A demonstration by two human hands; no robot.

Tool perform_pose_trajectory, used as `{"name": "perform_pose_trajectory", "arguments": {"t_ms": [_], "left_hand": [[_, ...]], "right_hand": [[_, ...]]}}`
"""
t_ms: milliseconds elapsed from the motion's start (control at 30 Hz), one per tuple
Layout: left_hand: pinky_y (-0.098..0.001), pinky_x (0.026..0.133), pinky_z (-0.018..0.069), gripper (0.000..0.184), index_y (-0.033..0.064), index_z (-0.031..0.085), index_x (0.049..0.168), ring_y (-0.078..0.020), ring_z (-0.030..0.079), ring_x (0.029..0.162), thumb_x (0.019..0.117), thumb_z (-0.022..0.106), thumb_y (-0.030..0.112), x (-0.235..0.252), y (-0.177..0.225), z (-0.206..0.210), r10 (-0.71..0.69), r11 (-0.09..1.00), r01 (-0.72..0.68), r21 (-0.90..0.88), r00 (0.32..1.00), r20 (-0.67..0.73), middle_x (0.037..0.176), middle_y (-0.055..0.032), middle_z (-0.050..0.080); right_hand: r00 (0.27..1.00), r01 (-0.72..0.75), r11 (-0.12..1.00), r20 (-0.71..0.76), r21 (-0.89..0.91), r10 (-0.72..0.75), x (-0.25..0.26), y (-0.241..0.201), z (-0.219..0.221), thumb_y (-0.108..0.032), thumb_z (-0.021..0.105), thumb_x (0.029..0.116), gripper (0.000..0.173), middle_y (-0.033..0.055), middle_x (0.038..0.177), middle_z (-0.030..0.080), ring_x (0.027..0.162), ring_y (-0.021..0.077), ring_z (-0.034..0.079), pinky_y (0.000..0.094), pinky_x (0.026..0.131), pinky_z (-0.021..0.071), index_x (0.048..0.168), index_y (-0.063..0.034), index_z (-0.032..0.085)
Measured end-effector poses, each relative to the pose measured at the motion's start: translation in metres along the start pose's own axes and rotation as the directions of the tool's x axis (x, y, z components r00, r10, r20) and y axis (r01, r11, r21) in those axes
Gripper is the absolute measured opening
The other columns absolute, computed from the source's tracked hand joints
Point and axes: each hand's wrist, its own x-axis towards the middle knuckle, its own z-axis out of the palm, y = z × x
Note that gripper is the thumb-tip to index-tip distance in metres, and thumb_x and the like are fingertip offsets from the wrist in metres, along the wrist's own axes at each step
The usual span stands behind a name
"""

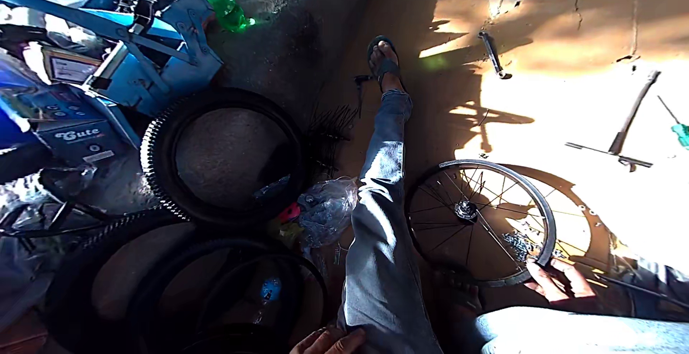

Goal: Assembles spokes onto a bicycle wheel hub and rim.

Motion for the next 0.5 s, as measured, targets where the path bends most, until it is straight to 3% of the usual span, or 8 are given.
{"name": "perform_pose_trajectory", "arguments": {"t_ms": [133, 233, 333, 367, 433, 500], "left_hand": [[-0.0328, 0.097, 0.0559, 0.018, 0.0143, 0.076, 0.112, -0.0173, 0.067, 0.116, 0.1013, 0.062, 0.021, 0.002, -0.010, 0.004, 0.059, 0.998, -0.061, -0.036, 0.998, -0.036, 0.133, -0.0023, 0.069], [-0.0324, 0.095, 0.0567, 0.019, 0.0119, 0.074, 0.111, -0.0176, 0.067, 0.117, 0.1048, 0.057, 0.019, 0.003, -0.016, 0.006, 0.107, 0.993, -0.107, -0.045, 0.994, -0.019, 0.134, -0.0034, 0.068], [-0.0328, 0.092, 0.0577, 0.019, 0.0109, 0.074, 0.110, -0.0185, 0.067, 0.116, 0.1048, 0.057, 0.016, 0.004, -0.020, 0.010, 0.134, 0.988, -0.137, -0.072, 0.990, -0.042, 0.131, -0.0047, 0.068], [-0.0326, 0.092, 0.0579, 0.018, 0.0113, 0.074, 0.109, -0.0185, 0.067, 0.114, 0.1044, 0.058, 0.016, 0.004, -0.021, 0.012, 0.135, 0.988, -0.139, -0.071, 0.989, -0.056, 0.130, -0.0045, 0.069], [-0.0323, 0.090, 0.0583, 0.017, 0.0130, 0.075, 0.108, -0.0174, 0.067, 0.112, 0.1045, 0.058, 0.017, 0.005, -0.022, 0.013, 0.123, 0.990, -0.128, -0.065, 0.990, -0.069, 0.129, -0.0024, 0.069], [-0.0332, 0.092, 0.0578, 0.018, 0.0127, 0.075, 0.106, -0.0173, 0.067, 0.113, 0.1052, 0.057, 0.016, 0.006, -0.022, 0.011, 0.106, 0.989, -0.112, -0.095, 0.992, -0.064, 0.128, -0.0019, 0.069]], "right_hand": [[0.997, 0.039, 0.999, 0.072, -0.005, -0.038, 0.007, 0.014, -0.005, -0.008, 0.068, 0.0955, 0.041, 0.0150, 0.099, 0.064, 0.075, 0.0099, 0.069, 0.0275, 0.063, 0.0618, 0.129, 0.0093, 0.051], [0.999, -0.042, 0.999, 0.014, 0.015, 0.042, -0.010, -0.017, 0.006, 0.000, 0.064, 0.0977, 0.037, 0.0155, 0.096, 0.058, 0.073, 0.0105, 0.062, 0.0276, 0.063, 0.0578, 0.130, 0.0112, 0.049], [1.000, 0.023, 1.000, 0.005, 0.003, -0.023, -0.004, 0.010, 0.002, -0.007, 0.067, 0.0966, 0.046, 0.0236, 0.111, 0.060, 0.086, 0.0188, 0.066, 0.0362, 0.070, 0.0601, 0.135, 0.0089, 0.048], [0.996, 0.083, 0.996, 0.016, -0.010, -0.083, -0.001, 0.018, 0.001, -0.010, 0.067, 0.0966, 0.048, 0.0225, 0.112, 0.060, 0.088, 0.0146, 0.066, 0.0319, 0.072, 0.0594, 0.135, 0.0106, 0.047], [0.969, 0.245, 0.969, 0.034, -0.042, -0.244, 0.005, 0.026, 0.002, -0.010, 0.065, 0.0941, 0.045, 0.0199, 0.107, 0.062, 0.092, 0.0044, 0.061, 0.0213, 0.081, 0.0526, 0.125, 0.0188, 0.050], [0.984, 0.174, 0.979, 0.063, -0.102, -0.168, 0.004, -0.001, 0.004, -0.003, 0.065, 0.0906, 0.022, 0.0063, 0.084, 0.063, 0.076, -0.0025, 0.060, 0.0164, 0.075, 0.0507, 0.101, 0.0142, 0.057]]}}
